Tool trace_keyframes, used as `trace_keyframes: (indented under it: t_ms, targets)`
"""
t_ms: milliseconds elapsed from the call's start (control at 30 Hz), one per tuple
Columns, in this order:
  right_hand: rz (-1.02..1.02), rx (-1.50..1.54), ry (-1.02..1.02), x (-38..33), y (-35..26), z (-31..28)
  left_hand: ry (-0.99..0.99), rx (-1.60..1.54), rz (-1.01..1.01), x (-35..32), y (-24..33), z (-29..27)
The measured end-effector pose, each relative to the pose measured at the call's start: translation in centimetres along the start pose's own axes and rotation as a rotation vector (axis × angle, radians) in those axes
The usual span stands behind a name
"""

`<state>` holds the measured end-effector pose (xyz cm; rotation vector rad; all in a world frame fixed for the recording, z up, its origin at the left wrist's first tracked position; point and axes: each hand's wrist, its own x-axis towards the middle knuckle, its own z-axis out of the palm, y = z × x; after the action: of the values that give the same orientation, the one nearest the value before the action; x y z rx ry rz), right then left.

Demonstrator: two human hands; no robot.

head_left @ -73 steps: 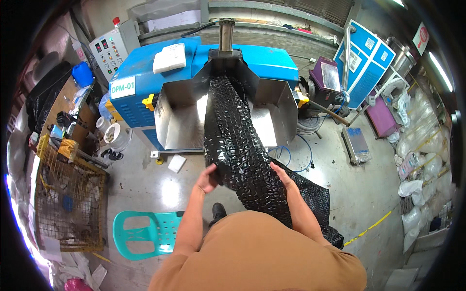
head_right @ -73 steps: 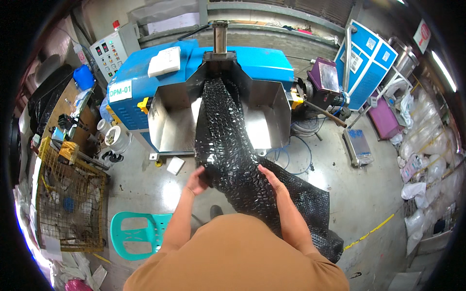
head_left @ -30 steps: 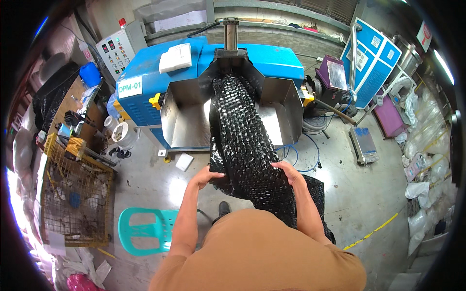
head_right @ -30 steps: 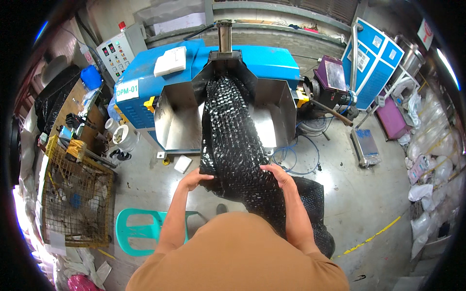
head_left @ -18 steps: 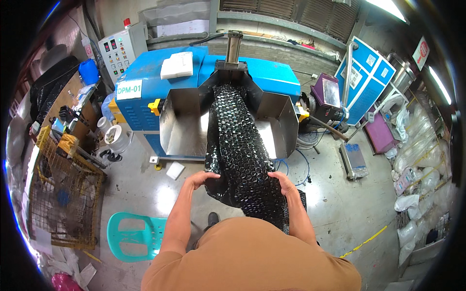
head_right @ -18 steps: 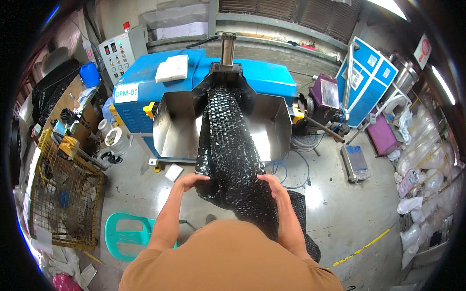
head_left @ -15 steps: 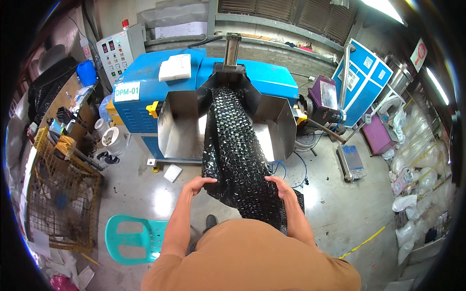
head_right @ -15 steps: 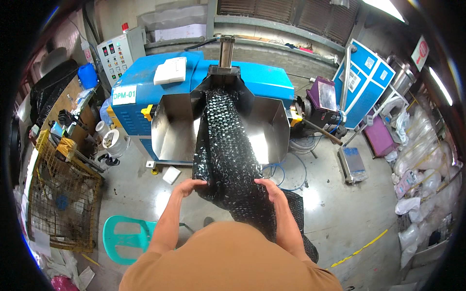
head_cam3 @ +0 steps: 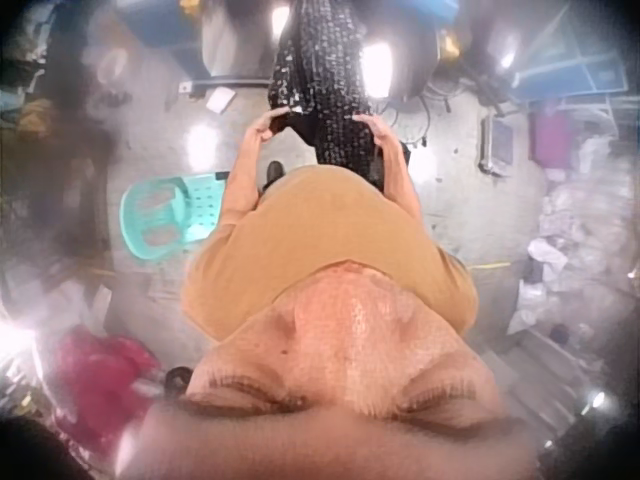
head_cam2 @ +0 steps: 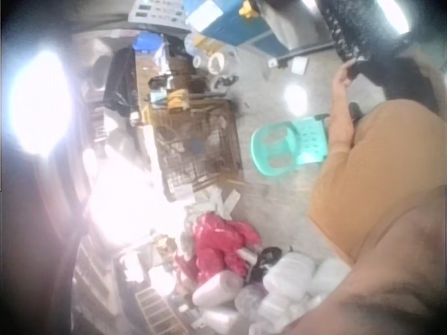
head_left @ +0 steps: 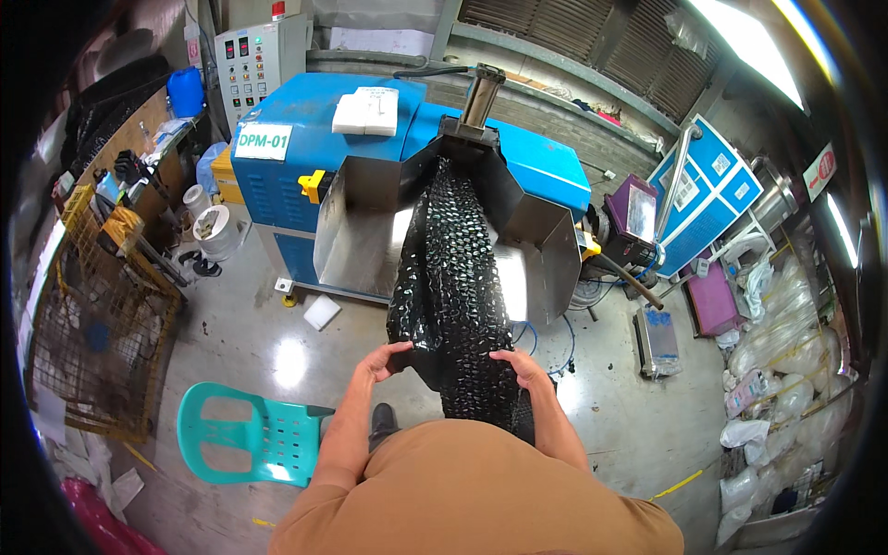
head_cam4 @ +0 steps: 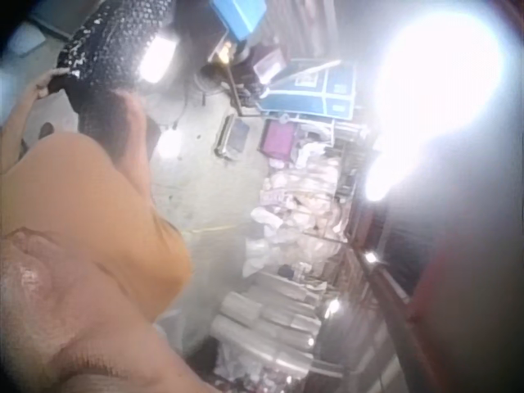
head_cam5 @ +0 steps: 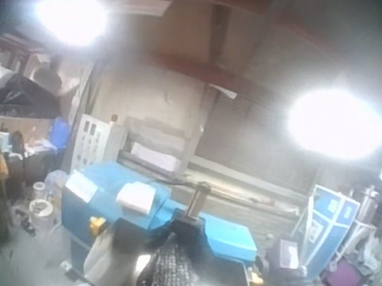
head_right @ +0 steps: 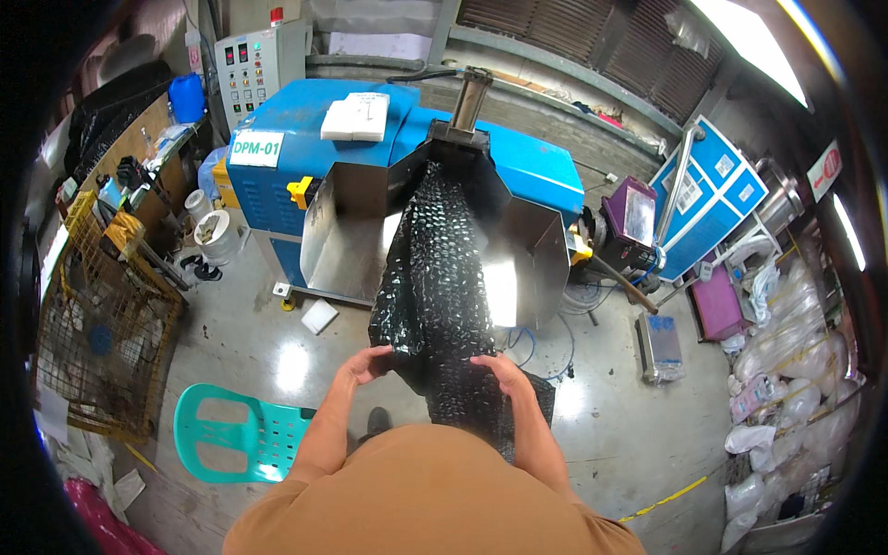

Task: The person handles a large black bubble wrap sheet, unfolding it and removing a small piece of clear plastic. They then walk to a blue industrial machine and feed the black sheet into the hopper, using a white block to push the material down into the machine.

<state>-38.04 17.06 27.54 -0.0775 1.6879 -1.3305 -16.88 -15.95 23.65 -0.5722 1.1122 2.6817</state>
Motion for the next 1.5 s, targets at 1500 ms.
trace_keyframes:
  t_ms: [1500]
  targets:
    - [-0.078, -0.125, 0.028, 4.6, 7.1, 0.1, 0.668, 1.000, 0.276, 4.0, -3.2, -3.5]
